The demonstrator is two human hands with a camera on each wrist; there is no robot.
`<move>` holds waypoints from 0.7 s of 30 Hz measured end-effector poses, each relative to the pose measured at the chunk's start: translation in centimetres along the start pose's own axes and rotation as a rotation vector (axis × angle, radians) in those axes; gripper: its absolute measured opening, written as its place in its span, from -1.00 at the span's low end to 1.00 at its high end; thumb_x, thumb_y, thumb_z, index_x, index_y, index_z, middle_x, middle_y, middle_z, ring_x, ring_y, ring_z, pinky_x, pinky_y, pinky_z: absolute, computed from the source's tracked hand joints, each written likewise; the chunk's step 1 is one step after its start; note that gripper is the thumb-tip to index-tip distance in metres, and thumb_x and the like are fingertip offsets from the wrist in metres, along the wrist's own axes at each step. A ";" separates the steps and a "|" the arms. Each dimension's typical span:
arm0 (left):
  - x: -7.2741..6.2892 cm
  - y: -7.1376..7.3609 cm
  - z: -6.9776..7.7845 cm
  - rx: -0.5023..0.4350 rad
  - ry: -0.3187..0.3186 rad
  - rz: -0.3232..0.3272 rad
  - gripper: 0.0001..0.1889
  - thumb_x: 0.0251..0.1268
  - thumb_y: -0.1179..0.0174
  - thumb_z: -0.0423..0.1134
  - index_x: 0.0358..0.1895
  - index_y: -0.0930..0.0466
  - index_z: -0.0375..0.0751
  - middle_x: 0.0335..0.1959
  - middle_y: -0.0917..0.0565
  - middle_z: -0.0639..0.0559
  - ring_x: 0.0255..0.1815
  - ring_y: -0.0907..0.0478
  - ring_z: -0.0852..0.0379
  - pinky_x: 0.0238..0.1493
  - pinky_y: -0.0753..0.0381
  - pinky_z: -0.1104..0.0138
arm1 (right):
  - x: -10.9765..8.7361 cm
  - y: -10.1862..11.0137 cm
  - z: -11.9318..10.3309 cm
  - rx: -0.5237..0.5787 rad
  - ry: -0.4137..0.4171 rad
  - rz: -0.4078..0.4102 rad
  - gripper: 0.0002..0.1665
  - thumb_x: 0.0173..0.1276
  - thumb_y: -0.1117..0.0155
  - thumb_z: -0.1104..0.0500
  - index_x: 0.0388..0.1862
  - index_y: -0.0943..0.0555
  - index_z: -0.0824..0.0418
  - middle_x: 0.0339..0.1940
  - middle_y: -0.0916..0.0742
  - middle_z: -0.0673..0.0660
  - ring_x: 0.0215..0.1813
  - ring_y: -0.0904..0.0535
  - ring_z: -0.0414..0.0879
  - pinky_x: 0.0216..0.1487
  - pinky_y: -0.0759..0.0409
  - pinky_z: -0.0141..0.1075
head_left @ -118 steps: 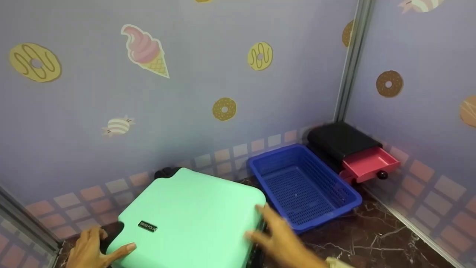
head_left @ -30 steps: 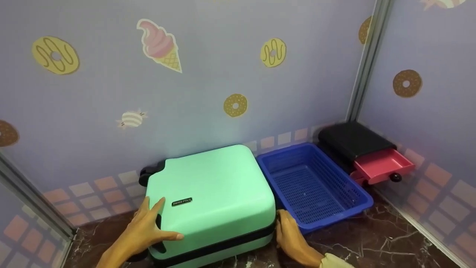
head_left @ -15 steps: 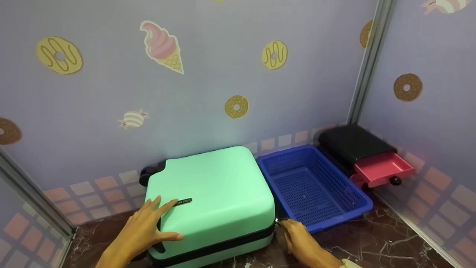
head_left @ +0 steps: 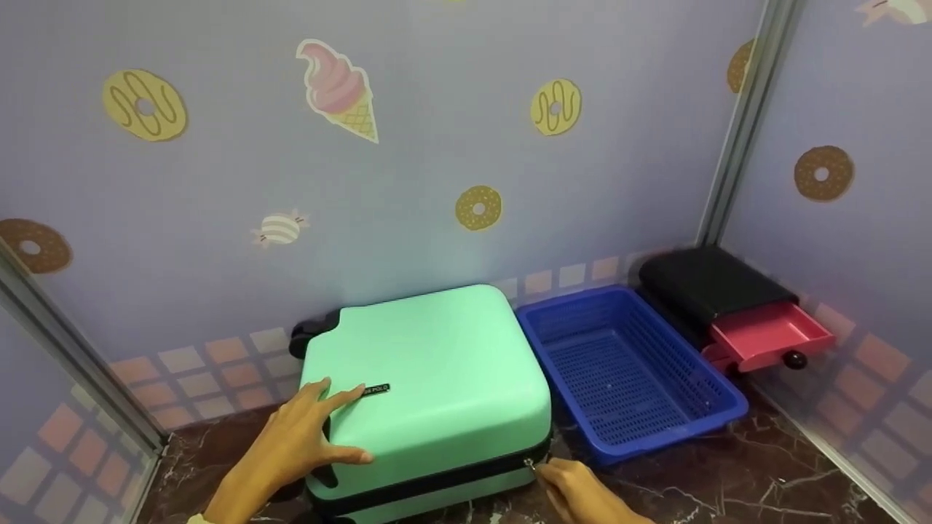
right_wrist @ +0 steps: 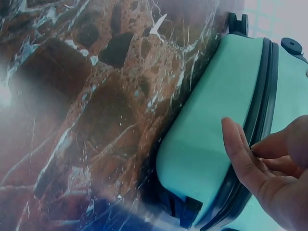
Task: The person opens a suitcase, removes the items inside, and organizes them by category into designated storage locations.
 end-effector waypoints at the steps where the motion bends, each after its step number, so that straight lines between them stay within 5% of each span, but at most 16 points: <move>1: 0.0 0.0 0.0 -0.002 -0.001 -0.002 0.07 -0.14 -0.54 0.43 0.53 -0.48 0.06 0.50 -0.33 -0.55 0.45 -0.31 -0.60 0.16 -0.41 -0.55 | 0.0 0.0 0.0 0.003 0.000 -0.008 -0.55 -0.02 -0.21 0.71 -0.54 -0.44 0.17 -0.66 -0.39 -0.04 -0.44 -0.09 -0.55 -0.56 -0.14 -0.74; 6: 0.3 0.6 -0.8 -0.136 0.015 0.023 -0.13 0.23 -0.36 0.37 0.51 -0.49 -0.04 0.56 -0.29 -0.46 0.50 -0.25 -0.60 0.27 -0.25 -0.59 | 0.1 0.2 0.0 -0.012 -0.009 -0.021 -0.65 0.07 -0.27 0.66 -0.41 -0.60 0.22 -0.61 -0.49 -0.03 -0.45 -0.21 -0.52 -0.52 -0.29 -0.70; 11: 1.4 1.4 -3.6 -0.386 0.148 0.063 -0.22 0.54 -0.23 0.06 0.60 -0.24 -0.35 0.56 -0.24 -0.51 0.53 -0.23 -0.54 0.42 -0.33 -0.38 | 0.0 0.8 -0.1 -0.015 -0.020 -0.027 -0.73 0.17 -0.28 0.60 -0.35 -0.65 0.25 -0.55 -0.57 -0.02 -0.43 -0.34 -0.48 -0.47 -0.40 -0.70; 16: 2.6 0.9 -6.0 -0.541 0.223 -0.054 -0.14 0.60 -0.19 -0.05 0.60 0.02 -0.59 0.52 -0.15 -0.70 0.38 -0.45 -0.54 0.31 -0.57 -0.20 | 0.0 0.7 -0.1 -0.003 -0.002 -0.028 -0.73 0.14 -0.31 0.59 -0.26 -0.72 0.32 -0.53 -0.62 0.00 -0.45 -0.38 -0.48 -0.47 -0.41 -0.72; 21: 2.0 1.1 -7.8 -0.616 0.291 -0.128 -0.11 0.55 -0.24 -0.14 0.60 0.08 -0.62 0.50 -0.12 -0.74 0.22 -0.62 -0.43 0.23 -0.67 -0.07 | 0.8 -1.4 -1.0 0.048 0.036 -0.065 -0.73 0.13 -0.31 0.55 -0.22 -0.74 0.35 -0.53 -0.65 0.02 -0.44 -0.41 -0.47 -0.43 -0.41 -0.75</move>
Point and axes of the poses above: each hand's wrist, its own x-axis towards the middle knuckle, its own y-axis out of the back of the hand, z = x × y, the point moved 6 cm from there along x, towards the middle knuckle
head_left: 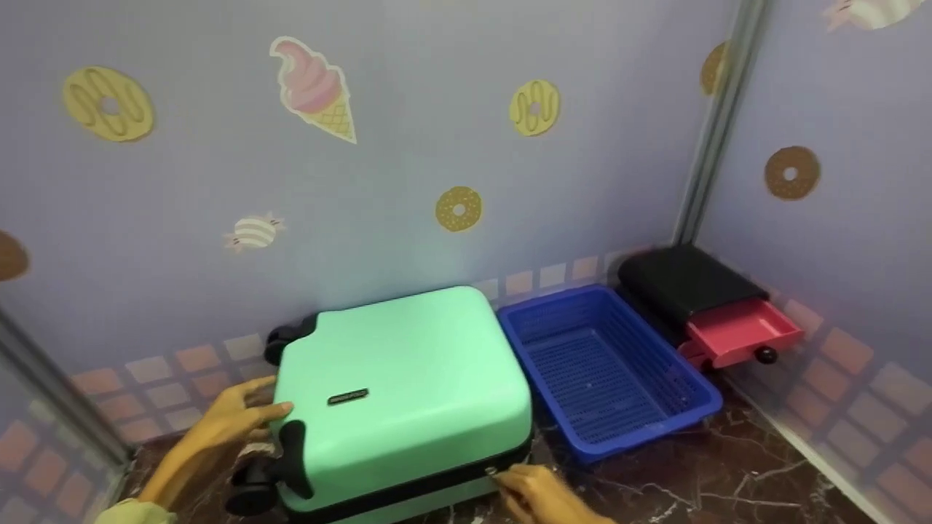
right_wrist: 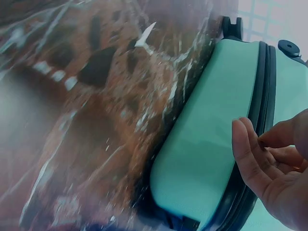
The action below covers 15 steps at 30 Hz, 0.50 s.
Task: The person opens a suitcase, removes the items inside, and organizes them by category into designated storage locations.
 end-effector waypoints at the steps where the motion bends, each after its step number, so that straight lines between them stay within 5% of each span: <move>1: -0.1 0.2 -0.3 -0.014 0.014 -0.010 -0.10 0.55 -0.25 -0.15 0.60 0.09 -0.63 0.49 -0.13 -0.75 0.25 -0.59 -0.45 0.20 -0.69 -0.05 | 0.4 -0.5 -0.3 0.013 0.005 -0.011 -0.76 0.15 -0.31 0.55 -0.24 -0.73 0.33 -0.53 -0.64 0.01 -0.43 -0.38 -0.49 -0.42 -0.39 -0.76; 8: 0.4 0.1 -0.1 -0.083 -0.020 -0.065 -0.09 0.57 -0.22 -0.18 0.60 0.18 -0.65 0.52 -0.05 -0.74 0.35 -0.45 -0.56 0.15 -0.73 -0.01 | 1.8 -2.6 -0.3 0.124 -0.042 -0.078 -0.79 0.33 -0.24 0.52 -0.41 -0.59 0.27 -0.61 -0.49 0.04 -0.45 -0.15 -0.52 -0.49 -0.22 -0.71; 12: 0.9 -0.5 0.3 -0.102 -0.035 -0.089 -0.09 0.59 -0.19 -0.20 0.58 0.22 -0.69 0.52 -0.01 -0.76 0.38 -0.40 -0.59 0.14 -0.74 0.00 | 1.0 -5.6 1.9 0.104 0.019 -0.084 -0.82 0.53 -0.14 0.39 -0.24 -0.68 0.28 -0.54 -0.55 0.01 -0.48 -0.28 -0.44 -0.53 -0.34 -0.57; 15: 1.1 -0.7 0.4 -0.066 -0.044 -0.085 -0.08 0.59 -0.20 -0.19 0.57 0.22 -0.72 0.50 -0.02 -0.78 0.40 -0.36 -0.62 0.14 -0.73 -0.02 | 1.0 -7.0 2.1 0.088 0.071 -0.049 -0.82 0.48 -0.16 0.39 -0.16 -0.72 0.29 -0.51 -0.59 -0.01 -0.48 -0.35 -0.41 -0.52 -0.40 -0.57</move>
Point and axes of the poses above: each hand's wrist, its own x-axis towards the middle knuckle, its own y-axis out of the back of the hand, z = x × y, the point moved 6 cm from there along x, towards the middle knuckle
